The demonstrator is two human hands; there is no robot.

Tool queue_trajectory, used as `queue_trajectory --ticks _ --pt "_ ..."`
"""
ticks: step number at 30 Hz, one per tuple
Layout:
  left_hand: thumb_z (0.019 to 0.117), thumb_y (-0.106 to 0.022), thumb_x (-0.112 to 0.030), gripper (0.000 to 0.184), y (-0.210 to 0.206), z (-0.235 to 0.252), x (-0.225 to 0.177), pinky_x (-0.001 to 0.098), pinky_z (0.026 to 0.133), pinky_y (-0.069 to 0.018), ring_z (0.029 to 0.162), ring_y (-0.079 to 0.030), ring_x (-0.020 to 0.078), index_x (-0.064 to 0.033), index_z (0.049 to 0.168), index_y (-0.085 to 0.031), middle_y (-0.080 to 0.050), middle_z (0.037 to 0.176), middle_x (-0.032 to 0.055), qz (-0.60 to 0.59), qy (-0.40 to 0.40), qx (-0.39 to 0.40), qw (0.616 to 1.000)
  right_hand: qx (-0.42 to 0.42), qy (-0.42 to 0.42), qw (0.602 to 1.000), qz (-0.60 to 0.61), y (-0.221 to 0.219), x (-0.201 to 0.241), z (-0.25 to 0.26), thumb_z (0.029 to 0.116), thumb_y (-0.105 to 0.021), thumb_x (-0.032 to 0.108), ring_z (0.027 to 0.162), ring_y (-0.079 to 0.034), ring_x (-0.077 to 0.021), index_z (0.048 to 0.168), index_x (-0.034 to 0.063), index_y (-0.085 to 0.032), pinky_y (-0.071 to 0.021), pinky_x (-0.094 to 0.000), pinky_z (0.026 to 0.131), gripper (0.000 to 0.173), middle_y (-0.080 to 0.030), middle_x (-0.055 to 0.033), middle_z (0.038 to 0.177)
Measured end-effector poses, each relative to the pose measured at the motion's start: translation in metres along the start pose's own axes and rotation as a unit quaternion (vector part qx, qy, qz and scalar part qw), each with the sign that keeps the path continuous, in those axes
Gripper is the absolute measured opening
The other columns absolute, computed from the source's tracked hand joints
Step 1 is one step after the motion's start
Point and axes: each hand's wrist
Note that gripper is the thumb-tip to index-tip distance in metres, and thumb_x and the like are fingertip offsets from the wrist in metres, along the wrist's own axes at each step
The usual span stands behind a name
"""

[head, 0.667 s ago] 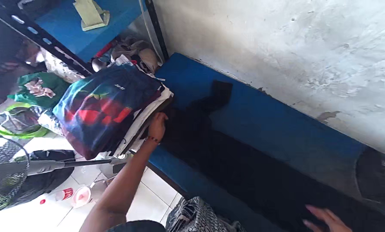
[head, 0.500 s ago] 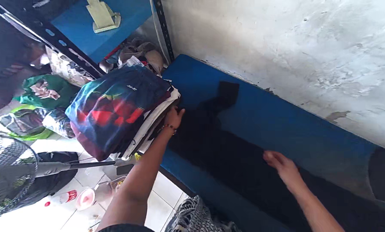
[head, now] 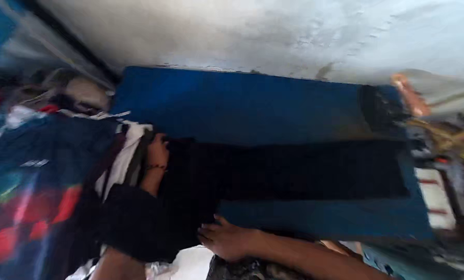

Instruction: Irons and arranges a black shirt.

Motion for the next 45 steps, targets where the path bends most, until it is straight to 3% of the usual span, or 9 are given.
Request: queue_trajectory --ticks 5,8,10,17,21,30,35,40,45 --pt "0.1003 -0.065 -0.018 0.063 0.022 -0.012 -0.044 0.0737 0.103 -0.0395 0.130 -0.049 0.0602 0.0102 0.150 -0.038 -0.050 0.137 0.0433 0.212 -0.039 0.012 0.976 -0.316 -0.245 0.910 0.107 0.029 -0.049 -0.133 0.1033 -0.059 0.021 0.140 -0.050 -0.0348 0.141 0.0021 -0.060 -0.0366 -0.0514 0.118 0.042 -0.058 -0.0184 0.147" --pt "0.1040 -0.058 -0.021 0.050 0.006 -0.047 -0.097 0.0786 0.105 -0.0313 0.136 -0.041 0.0614 0.0138 0.139 -0.051 -0.046 0.142 0.0435 0.202 -0.199 -0.057 0.957 -0.461 -0.445 0.760 0.109 0.054 -0.095 -0.193 0.1085 -0.050 0.029 0.142 -0.046 -0.0397 0.147 -0.0014 -0.051 -0.0367 -0.0529 0.118 0.049 -0.051 -0.0234 0.151" --pt "0.1093 -0.046 -0.021 0.041 -0.029 -0.067 -0.130 0.0730 0.105 -0.0371 0.134 -0.048 0.0551 0.0085 0.135 -0.058 -0.052 0.141 0.0365 0.191 -0.304 -0.009 0.933 -0.519 -0.439 0.732 0.042 0.055 -0.128 -0.206 0.1079 -0.051 0.024 0.141 -0.047 -0.0417 0.145 -0.0033 -0.052 -0.0388 -0.0578 0.114 0.046 -0.050 -0.0240 0.152" --pt "0.1112 -0.038 -0.016 0.039 -0.049 -0.032 -0.118 0.0688 0.113 -0.0295 0.140 -0.044 0.0483 0.0045 0.139 -0.056 -0.052 0.145 0.0303 0.270 -0.205 0.162 0.927 -0.454 -0.477 0.748 -0.085 0.074 -0.225 -0.300 0.1027 -0.045 -0.002 0.142 -0.044 -0.0476 0.145 0.0009 -0.055 -0.0372 -0.0701 0.108 0.044 -0.048 -0.0253 0.153" --pt "0.1117 -0.040 -0.020 0.040 -0.027 -0.008 -0.084 0.0688 0.114 -0.0290 0.140 -0.045 0.0468 0.0068 0.135 -0.058 -0.053 0.143 0.0304 0.282 -0.197 0.187 0.920 -0.395 -0.512 0.753 -0.117 0.081 -0.278 -0.382 0.1026 -0.057 0.005 0.135 -0.046 -0.0555 0.133 -0.0040 -0.062 -0.0312 -0.0806 0.102 0.033 -0.058 -0.0312 0.138" --pt "0.1079 -0.048 -0.011 0.031 -0.052 0.029 -0.058 0.0671 0.105 -0.0389 0.122 -0.059 0.0520 0.0129 0.114 -0.066 -0.065 0.121 0.0338 0.233 -0.269 0.052 0.933 -0.397 -0.546 0.720 -0.163 0.066 -0.309 -0.429 0.1067 -0.055 0.016 0.106 -0.061 -0.0613 0.111 -0.0113 -0.064 -0.0368 -0.0803 0.092 0.029 -0.066 -0.0374 0.103" --pt "0.1081 -0.044 -0.013 0.035 -0.035 0.045 -0.024 0.0692 0.107 -0.0378 0.125 -0.053 0.0573 0.0150 0.119 -0.062 -0.059 0.126 0.0388 0.170 -0.229 0.016 0.959 -0.508 -0.589 0.613 -0.136 0.068 -0.292 -0.396 0.1090 -0.043 0.014 0.129 -0.040 -0.0673 0.130 -0.0162 -0.051 -0.0233 -0.0859 0.100 0.037 -0.049 -0.0447 0.133" --pt "0.1064 -0.053 -0.010 0.028 0.002 0.055 0.013 0.0672 0.104 -0.0436 0.120 -0.058 0.0556 0.0151 0.114 -0.064 -0.062 0.119 0.0373 0.268 -0.248 0.077 0.928 -0.547 -0.505 0.654 -0.134 0.036 -0.269 -0.345 0.1078 -0.034 0.039 0.143 -0.035 -0.0563 0.144 -0.0090 -0.045 -0.0230 -0.0753 0.111 0.061 -0.039 -0.0340 0.155" --pt "0.1061 -0.053 -0.008 0.026 -0.012 0.067 0.002 0.0690 0.102 -0.0417 0.122 -0.056 0.0547 0.0124 0.117 -0.065 -0.063 0.122 0.0359 0.316 -0.199 0.040 0.927 -0.521 -0.593 0.612 -0.061 -0.011 -0.306 -0.361 0.1030 -0.030 0.064 0.158 -0.005 -0.0434 0.164 0.0025 -0.014 0.0006 -0.0780 0.117 0.088 -0.012 -0.0241 0.170"
Point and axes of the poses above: each hand's wrist, its own z-axis towards the middle knuckle, its own y-axis out of the back of the hand, x = y × z
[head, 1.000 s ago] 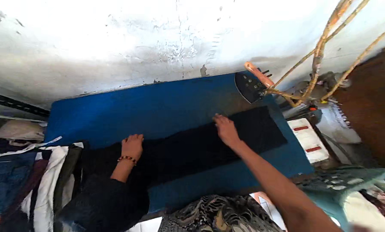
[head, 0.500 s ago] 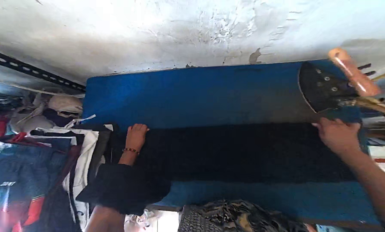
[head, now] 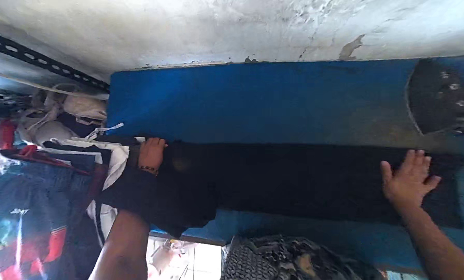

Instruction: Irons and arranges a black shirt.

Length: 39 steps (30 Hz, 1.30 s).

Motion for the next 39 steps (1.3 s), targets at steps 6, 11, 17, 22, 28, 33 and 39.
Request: queue_trajectory --ticks 6,11,17,22,28,33,39 --pt "0.1037 -0.053 -0.029 0.046 0.022 -0.041 -0.072 0.0658 0.105 -0.0439 0.120 -0.058 0.0577 0.0100 0.125 -0.064 -0.062 0.126 0.0377 -0.139 -0.177 -0.221 0.949 0.023 0.158 0.987 0.014 0.060 -0.007 -0.071 0.1011 -0.051 0.053 0.140 -0.040 -0.0583 0.153 -0.0070 -0.038 -0.0304 -0.0784 0.107 0.080 -0.037 -0.0338 0.157" --pt "0.0970 -0.065 -0.027 0.036 0.009 -0.102 -0.216 0.0624 0.100 -0.0507 0.120 -0.065 0.0444 0.0006 0.119 -0.072 -0.069 0.125 0.0247 -0.147 -0.482 -0.126 0.855 0.056 0.276 0.958 0.052 0.057 -0.038 -0.123 0.0950 -0.066 0.018 0.118 -0.065 -0.0503 0.119 -0.0095 -0.066 -0.0461 -0.0671 0.101 0.036 -0.066 -0.0284 0.130" --pt "0.0962 -0.058 0.002 0.020 0.009 -0.101 -0.246 0.0627 0.100 -0.0482 0.121 -0.063 0.0457 0.0042 0.108 -0.074 -0.069 0.124 0.0257 -0.150 -0.435 -0.024 0.887 0.104 0.284 0.948 0.094 0.071 -0.044 -0.108 0.0989 -0.060 0.005 0.123 -0.063 -0.0471 0.106 -0.0056 -0.075 -0.0438 -0.0660 0.105 0.019 -0.068 -0.0241 0.129" --pt "0.1058 -0.047 -0.003 0.030 0.050 -0.098 -0.254 0.0605 0.110 -0.0410 0.125 -0.059 0.0488 0.0137 0.125 -0.062 -0.063 0.127 0.0339 -0.218 -0.270 0.143 0.927 0.221 0.163 0.934 0.227 0.137 -0.024 -0.067 0.1030 -0.055 0.000 0.102 -0.067 -0.0348 0.114 -0.0104 -0.065 -0.0509 -0.0537 0.095 0.018 -0.069 -0.0255 0.107" --pt "0.1114 -0.041 -0.033 0.049 0.070 -0.076 -0.306 0.0627 0.109 -0.0408 0.126 -0.059 0.0462 0.0071 0.135 -0.057 -0.063 0.128 0.0321 -0.129 -0.175 0.212 0.953 0.266 -0.016 0.963 0.045 0.073 -0.005 0.000 0.1014 -0.066 0.025 0.109 -0.065 -0.0491 0.119 -0.0041 -0.065 -0.0491 -0.0694 0.092 0.034 -0.068 -0.0302 0.112" --pt "0.0979 -0.066 -0.042 0.055 0.050 -0.094 -0.363 0.0643 0.106 -0.0422 0.132 -0.054 0.0445 0.0038 0.129 -0.065 -0.058 0.140 0.0265 -0.175 -0.383 0.122 0.899 0.248 0.016 0.961 0.120 0.093 0.006 -0.001 0.1051 -0.060 0.020 0.111 -0.065 -0.0468 0.115 -0.0060 -0.069 -0.0472 -0.0652 0.098 0.029 -0.068 -0.0294 0.113" --pt "0.0983 -0.063 -0.012 0.026 0.050 -0.098 -0.350 0.0557 0.096 -0.0538 0.105 -0.070 0.0403 0.0104 0.111 -0.070 -0.072 0.109 0.0259 -0.347 -0.365 -0.022 0.864 0.001 0.172 0.951 0.257 0.181 0.022 -0.011 0.1041 -0.055 0.009 0.082 -0.067 -0.0261 0.105 -0.0053 -0.067 -0.0538 -0.0473 0.077 0.019 -0.068 -0.0182 0.089"
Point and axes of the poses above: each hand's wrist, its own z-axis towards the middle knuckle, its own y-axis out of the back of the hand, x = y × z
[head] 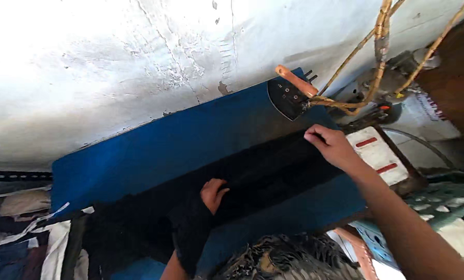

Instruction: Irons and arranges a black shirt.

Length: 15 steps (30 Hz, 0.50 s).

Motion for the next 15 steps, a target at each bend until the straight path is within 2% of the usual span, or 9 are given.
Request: queue_trajectory --ticks 2,3,4,6,8,10,12,13,15 --pt "0.0970 -0.063 -0.011 0.025 0.007 -0.006 -0.002 0.0527 0.089 -0.0564 0.094 -0.073 0.0373 0.0105 0.106 -0.070 -0.073 0.099 0.0245 -0.028 -0.010 0.004 1.000 -0.011 0.021 0.999 -0.029 0.007 0.020 -0.009 0.1030 -0.057 0.007 0.074 -0.064 -0.0245 0.102 -0.0036 -0.067 -0.0533 -0.0445 0.069 0.014 -0.066 -0.0160 0.085" --pt "0.0985 -0.062 -0.013 0.026 0.008 -0.007 -0.003 0.0531 0.090 -0.0564 0.095 -0.073 0.0374 0.0101 0.108 -0.070 -0.074 0.099 0.0246 -0.034 0.003 0.043 0.999 -0.003 0.010 0.999 -0.053 0.005 0.019 -0.015 0.1016 -0.060 0.006 0.073 -0.066 -0.0284 0.101 -0.0036 -0.067 -0.0542 -0.0487 0.068 0.012 -0.067 -0.0172 0.084" --pt "0.1011 -0.060 -0.015 0.029 0.007 -0.005 -0.002 0.0554 0.093 -0.0550 0.099 -0.072 0.0402 0.0104 0.114 -0.068 -0.073 0.103 0.0267 -0.031 0.033 0.102 0.994 0.015 -0.017 0.996 -0.081 -0.003 0.008 -0.022 0.1004 -0.064 0.007 0.075 -0.069 -0.0339 0.101 -0.0033 -0.068 -0.0554 -0.0551 0.069 0.012 -0.069 -0.0191 0.085" --pt "0.1067 -0.054 -0.021 0.040 0.000 0.006 -0.002 0.0584 0.104 -0.0475 0.116 -0.065 0.0461 0.0081 0.134 -0.058 -0.067 0.120 0.0316 -0.005 0.126 0.236 0.964 0.076 -0.111 0.982 -0.132 -0.033 -0.034 -0.037 0.1010 -0.066 0.015 0.086 -0.071 -0.0437 0.107 -0.0030 -0.068 -0.0551 -0.0647 0.077 0.019 -0.071 -0.0242 0.092" --pt "0.1080 -0.052 -0.023 0.043 -0.008 0.018 -0.005 0.0562 0.110 -0.0439 0.124 -0.061 0.0443 0.0046 0.141 -0.053 -0.063 0.130 0.0300 0.032 0.158 0.270 0.949 0.107 -0.192 0.960 -0.171 -0.067 -0.075 -0.049 0.1027 -0.064 0.022 0.103 -0.068 -0.0488 0.119 -0.0048 -0.065 -0.0514 -0.0672 0.089 0.031 -0.069 -0.0288 0.108" --pt "0.1048 -0.057 -0.020 0.039 -0.016 0.020 -0.008 0.0578 0.105 -0.0465 0.123 -0.062 0.0437 0.0063 0.133 -0.060 -0.065 0.128 0.0278 0.062 0.098 0.179 0.977 0.011 -0.205 0.963 -0.176 -0.089 -0.079 -0.052 0.1030 -0.063 0.017 0.116 -0.060 -0.0531 0.122 -0.0088 -0.064 -0.0420 -0.0708 0.097 0.033 -0.065 -0.0337 0.118" --pt "0.0975 -0.067 -0.018 0.035 -0.031 0.017 0.000 0.0647 0.096 -0.0483 0.121 -0.062 0.0471 0.0058 0.123 -0.068 -0.066 0.128 0.0269 0.096 0.012 0.039 0.995 -0.094 -0.120 0.972 -0.180 -0.112 -0.053 -0.048 0.1037 -0.057 0.014 0.118 -0.059 -0.0527 0.120 -0.0088 -0.065 -0.0402 -0.0711 0.099 0.029 -0.065 -0.0320 0.120" --pt "0.0951 -0.069 -0.019 0.037 -0.040 0.016 0.009 0.0671 0.097 -0.0471 0.123 -0.061 0.0478 0.0042 0.123 -0.069 -0.065 0.131 0.0263 0.116 -0.014 -0.012 0.993 -0.089 -0.060 0.979 -0.173 -0.126 -0.035 -0.048 0.1052 -0.053 0.016 0.120 -0.060 -0.0492 0.120 -0.0073 -0.067 -0.0411 -0.0686 0.101 0.031 -0.066 -0.0289 0.123" --pt "0.0949 -0.066 -0.025 0.043 -0.060 0.014 0.034 0.0697 0.101 -0.0430 0.126 -0.061 0.0474 0.0022 0.128 -0.069 -0.064 0.136 0.0244 0.160 -0.037 -0.067 0.984 -0.005 0.080 0.982 -0.171 -0.149 -0.014 -0.045 0.1079 -0.046 0.030 0.130 -0.060 -0.0397 0.128 0.0002 -0.067 -0.0428 -0.0630 0.108 0.041 -0.065 -0.0203 0.136"
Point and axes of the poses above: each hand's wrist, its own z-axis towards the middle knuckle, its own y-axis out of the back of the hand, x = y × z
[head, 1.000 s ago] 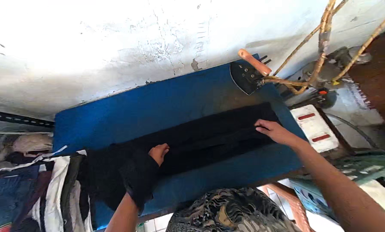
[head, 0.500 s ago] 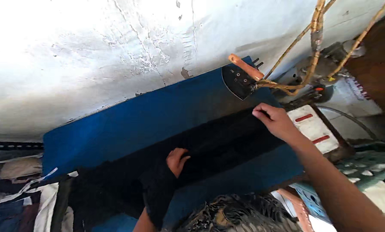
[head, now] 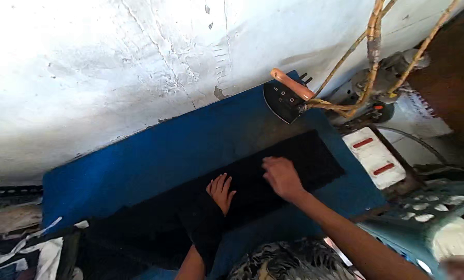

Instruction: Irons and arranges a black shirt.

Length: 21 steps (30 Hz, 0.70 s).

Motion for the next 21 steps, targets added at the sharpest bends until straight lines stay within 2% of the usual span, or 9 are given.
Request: queue_trajectory --ticks 2,4,6,9,12,15,17,20,21 --pt "0.0982 -0.056 -0.032 0.047 -0.017 -0.007 0.016 0.0657 0.103 -0.0433 0.125 -0.063 0.0417 -0.0012 0.132 -0.067 -0.065 0.137 0.0188 0.060 -0.019 -0.028 0.998 0.075 0.006 0.997 -0.012 -0.004 -0.024 0.004 0.1079 -0.042 0.042 0.145 -0.046 -0.0363 0.147 0.0037 -0.055 -0.0302 -0.0661 0.117 0.056 -0.052 -0.0175 0.153" --pt "0.1006 -0.048 -0.034 0.048 -0.023 -0.010 0.021 0.0610 0.103 -0.0451 0.124 -0.065 0.0370 -0.0031 0.132 -0.068 -0.067 0.136 0.0154 0.094 -0.030 -0.044 0.994 0.080 -0.137 0.987 -0.030 0.006 -0.089 -0.002 0.1070 -0.044 0.047 0.155 -0.028 -0.0372 0.159 0.0067 -0.038 -0.0136 -0.0727 0.119 0.066 -0.036 -0.0163 0.165" --pt "0.1018 -0.042 -0.035 0.049 -0.026 -0.013 0.022 0.0558 0.104 -0.0450 0.123 -0.066 0.0327 -0.0053 0.130 -0.070 -0.069 0.134 0.0130 0.114 -0.033 -0.068 0.991 0.048 -0.223 0.972 -0.055 0.024 -0.140 -0.002 0.1067 -0.048 0.045 0.154 -0.024 -0.0451 0.159 0.0051 -0.036 -0.0070 -0.0807 0.114 0.067 -0.034 -0.0202 0.165" --pt "0.1046 -0.034 -0.039 0.053 -0.030 -0.012 0.026 0.0478 0.107 -0.0414 0.124 -0.065 0.0264 -0.0097 0.130 -0.070 -0.070 0.132 0.0092 0.133 -0.039 -0.092 0.986 -0.049 -0.130 0.984 -0.111 0.061 -0.152 0.030 0.1054 -0.056 0.026 0.126 -0.054 -0.0542 0.133 -0.0044 -0.062 -0.0302 -0.0790 0.103 0.042 -0.061 -0.0307 0.133" --pt "0.1054 -0.032 -0.039 0.053 -0.032 -0.015 0.024 0.0458 0.109 -0.0391 0.124 -0.064 0.0252 -0.0104 0.130 -0.070 -0.070 0.132 0.0095 0.128 -0.032 -0.094 0.987 -0.107 -0.028 0.988 -0.112 0.101 -0.137 0.116 0.1006 -0.062 0.037 0.115 -0.057 -0.0595 0.131 -0.0059 -0.061 -0.0389 -0.0756 0.094 0.052 -0.061 -0.0360 0.125" --pt "0.1054 -0.032 -0.039 0.053 -0.031 -0.014 0.023 0.0453 0.110 -0.0383 0.125 -0.063 0.0251 -0.0108 0.130 -0.070 -0.070 0.133 0.0088 0.132 -0.028 -0.089 0.987 -0.019 -0.160 0.985 -0.054 0.112 -0.135 0.207 0.0894 -0.080 0.034 0.124 -0.051 -0.0617 0.148 -0.0095 -0.040 -0.0383 -0.0757 0.099 0.084 -0.053 -0.0406 0.133" --pt "0.1051 -0.031 -0.038 0.053 -0.032 -0.013 0.024 0.0448 0.110 -0.0383 0.125 -0.063 0.0245 -0.0114 0.130 -0.070 -0.070 0.132 0.0077 0.135 -0.024 -0.095 0.986 0.069 -0.285 0.953 -0.079 0.106 -0.135 0.244 0.0928 -0.077 0.030 0.113 -0.061 -0.0595 0.152 -0.0065 -0.030 -0.0478 -0.0726 0.090 0.084 -0.060 -0.0397 0.121" --pt "0.1041 -0.034 -0.036 0.051 -0.033 -0.013 0.023 0.0469 0.108 -0.0403 0.124 -0.064 0.0253 -0.0109 0.130 -0.070 -0.070 0.133 0.0075 0.125 -0.022 -0.096 0.987 0.074 -0.380 0.922 -0.004 0.101 -0.143 0.254 0.0902 -0.079 0.031 0.110 -0.062 -0.0578 0.148 -0.0081 -0.036 -0.0487 -0.0721 0.089 0.082 -0.060 -0.0407 0.120" --pt "0.1038 -0.035 -0.035 0.050 -0.034 -0.013 0.022 0.0480 0.108 -0.0414 0.124 -0.065 0.0262 -0.0103 0.131 -0.069 -0.069 0.134 0.0081 0.120 -0.023 -0.095 0.988 0.078 -0.398 0.913 0.051 0.103 -0.149 0.254 0.0893 -0.080 0.034 0.105 -0.066 -0.0489 0.142 -0.0092 -0.044 -0.0523 -0.0657 0.089 0.077 -0.063 -0.0354 0.118"
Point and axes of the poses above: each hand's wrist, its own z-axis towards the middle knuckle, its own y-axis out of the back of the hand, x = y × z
